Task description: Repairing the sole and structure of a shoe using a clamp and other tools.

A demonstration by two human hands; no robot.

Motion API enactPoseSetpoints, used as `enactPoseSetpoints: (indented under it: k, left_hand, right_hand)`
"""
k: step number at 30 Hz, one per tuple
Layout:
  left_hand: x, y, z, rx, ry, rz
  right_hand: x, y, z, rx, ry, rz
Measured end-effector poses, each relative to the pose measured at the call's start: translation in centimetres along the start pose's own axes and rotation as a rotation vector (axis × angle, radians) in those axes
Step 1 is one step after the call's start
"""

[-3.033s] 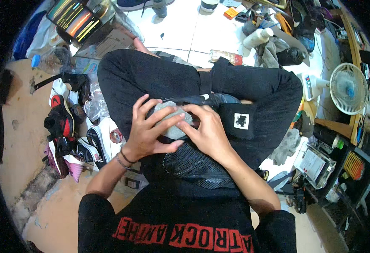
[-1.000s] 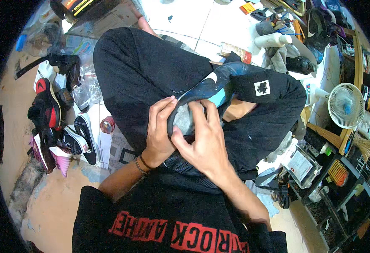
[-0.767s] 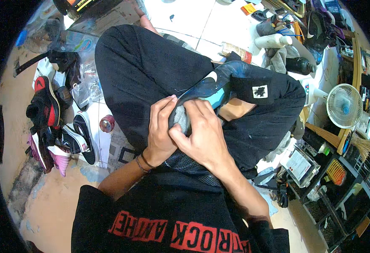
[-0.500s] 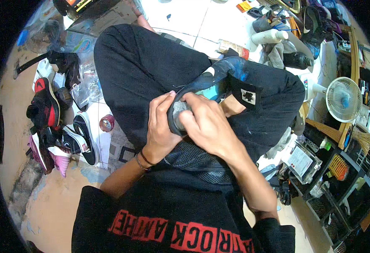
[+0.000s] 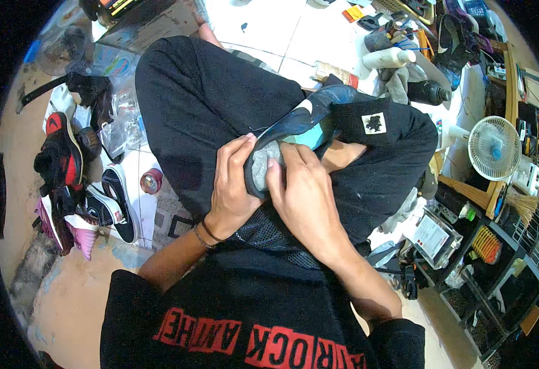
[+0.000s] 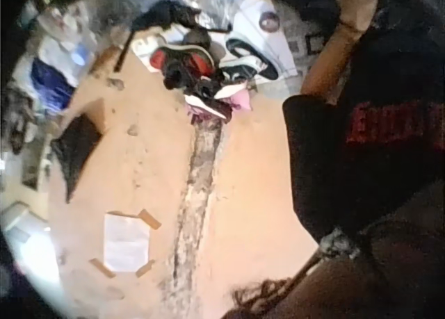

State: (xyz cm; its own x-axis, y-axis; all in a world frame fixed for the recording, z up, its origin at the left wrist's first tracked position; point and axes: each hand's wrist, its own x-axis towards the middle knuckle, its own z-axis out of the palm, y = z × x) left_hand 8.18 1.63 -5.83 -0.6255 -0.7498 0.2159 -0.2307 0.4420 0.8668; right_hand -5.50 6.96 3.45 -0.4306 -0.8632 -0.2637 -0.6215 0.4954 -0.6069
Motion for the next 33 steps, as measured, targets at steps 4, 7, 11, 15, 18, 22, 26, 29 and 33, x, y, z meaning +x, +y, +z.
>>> enactPoseSetpoints:
  k: [4,7,11,15,18,22,26,29,33]
  left_hand:
    - [0.0,0.1,0.0,-0.011,0.016,0.008]
    - [0.1,-0.1,0.1,-0.015,0.015,0.005]
    - [-0.1,-0.4,0.3,-0.017,0.022,0.005]
    - [0.0,-0.3,0.4,-0.008,0.043,0.036]
    - [0.2,-0.2,0.2,-0.025,0.044,0.038]
    - [0.0,-0.4,-0.5,-0.108,-0.006,0.072]
    - [-0.6,-0.3,-1.1,-0.080,-0.062,0.075]
    - [-0.6,-0.1,-2.1,-0.241,-0.194,0.061]
    - [0.2,0.6,-3.3,-0.647,-0.280,0.031]
  right_hand:
    - [0.4,0.0,1.2,0.072,0.029,-0.024]
    - [0.9,0.0,1.8,0.030,-0.004,-0.010]
    - [1.9,0.1,2.2,0.018,-0.010,-0.042]
    - [2.5,0.0,1.8,0.011,-0.086,-0.004]
    - [2.3,-0.6,1.6,0.018,-0.035,-0.012]
    - [1.6,-1.2,2.1,-0.033,0.003,-0.052]
    - [0.3,-1.2,3.1,-0.167,0.271,-0.259]
    - [-0.3,-0.3,3.1,-0.036,0.126,-0.137]
    - [0.0,1.3,1.9,0.043,0.114,-0.177]
